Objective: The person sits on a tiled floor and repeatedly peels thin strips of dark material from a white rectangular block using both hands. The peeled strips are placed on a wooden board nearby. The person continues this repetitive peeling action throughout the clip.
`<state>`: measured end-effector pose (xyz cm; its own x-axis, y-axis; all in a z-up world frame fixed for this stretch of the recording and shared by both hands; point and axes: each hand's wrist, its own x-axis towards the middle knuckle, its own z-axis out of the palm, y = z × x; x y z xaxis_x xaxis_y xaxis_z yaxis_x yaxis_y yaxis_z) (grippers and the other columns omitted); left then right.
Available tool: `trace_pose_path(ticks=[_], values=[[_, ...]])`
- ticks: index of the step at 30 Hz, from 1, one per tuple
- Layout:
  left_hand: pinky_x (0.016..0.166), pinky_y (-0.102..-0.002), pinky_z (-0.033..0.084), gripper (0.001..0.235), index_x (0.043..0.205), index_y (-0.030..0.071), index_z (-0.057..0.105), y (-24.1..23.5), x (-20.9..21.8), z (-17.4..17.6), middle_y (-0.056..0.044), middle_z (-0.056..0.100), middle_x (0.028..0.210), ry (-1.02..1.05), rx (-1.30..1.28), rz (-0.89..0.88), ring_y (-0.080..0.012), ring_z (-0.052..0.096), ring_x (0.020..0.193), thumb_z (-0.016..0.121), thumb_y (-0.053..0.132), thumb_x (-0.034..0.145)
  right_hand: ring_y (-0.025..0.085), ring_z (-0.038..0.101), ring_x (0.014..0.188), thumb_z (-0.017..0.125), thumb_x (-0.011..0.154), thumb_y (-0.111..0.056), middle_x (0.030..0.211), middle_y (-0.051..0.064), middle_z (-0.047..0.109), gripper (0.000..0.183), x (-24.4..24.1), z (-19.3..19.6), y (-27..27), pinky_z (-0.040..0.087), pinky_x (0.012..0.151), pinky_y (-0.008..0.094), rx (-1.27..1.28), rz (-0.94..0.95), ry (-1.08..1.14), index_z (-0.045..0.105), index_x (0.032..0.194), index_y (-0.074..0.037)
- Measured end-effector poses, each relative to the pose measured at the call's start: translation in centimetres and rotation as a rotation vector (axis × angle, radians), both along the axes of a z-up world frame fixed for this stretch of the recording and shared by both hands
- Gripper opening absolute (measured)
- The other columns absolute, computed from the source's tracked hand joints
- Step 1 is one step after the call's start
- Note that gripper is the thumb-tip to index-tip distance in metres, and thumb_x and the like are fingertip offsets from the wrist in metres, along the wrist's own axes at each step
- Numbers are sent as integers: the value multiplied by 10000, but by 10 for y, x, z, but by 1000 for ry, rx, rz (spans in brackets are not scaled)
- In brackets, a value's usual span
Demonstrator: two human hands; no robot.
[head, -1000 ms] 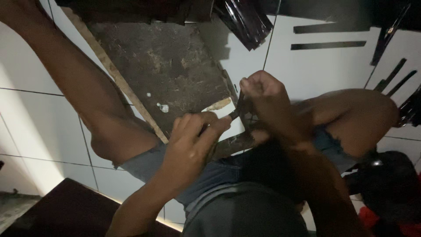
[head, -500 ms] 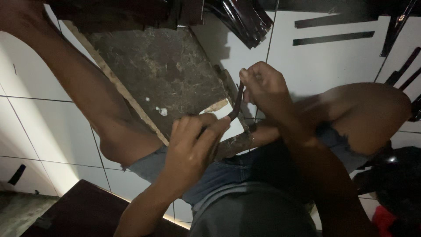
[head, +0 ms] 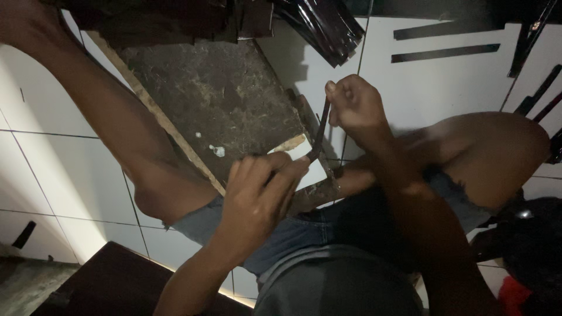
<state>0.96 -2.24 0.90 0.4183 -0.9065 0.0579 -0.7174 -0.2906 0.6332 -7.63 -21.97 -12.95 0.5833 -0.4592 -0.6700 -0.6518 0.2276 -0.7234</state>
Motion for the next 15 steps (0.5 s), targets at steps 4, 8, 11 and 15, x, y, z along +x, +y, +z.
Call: trace_pose_path(ticks=[4, 8, 11, 15], values=[[735, -342, 414, 243, 1180, 80, 733, -1, 1, 3, -44, 668, 1079, -14, 8, -10, -165, 592, 911, 761, 95, 939, 124, 571, 495, 577, 1050, -307, 626, 46, 597, 305, 0, -4, 0, 468, 466, 298, -19, -6, 2, 603, 956, -18], [734, -348, 415, 283, 1216, 105, 740, -3, 1, 6, -40, 654, 1061, -46, 16, -8, -175, 565, 868, 771, 107, 935, 123, 585, 501, 581, 1051, -303, 640, 53, 611, 313, 3, -8, -2, 475, 465, 300, -41, -15, -20, 606, 966, -2], [694, -355, 382, 293, 1206, 133, 753, -2, -1, 1, -39, 611, 955, -90, 45, -6, -198, 513, 795, 800, 121, 917, 128, 593, 510, 594, 1049, -310, 645, 68, 622, 325, 2, -17, -3, 470, 475, 306, -51, -32, -3, 613, 973, 5], [680, -363, 384, 300, 1212, 164, 741, 3, -5, -10, -43, 629, 989, -67, -8, 2, -189, 529, 797, 804, 147, 920, 147, 601, 532, 576, 1059, -317, 669, 90, 630, 333, -6, -31, -4, 499, 496, 315, -50, -19, -56, 608, 983, 6]])
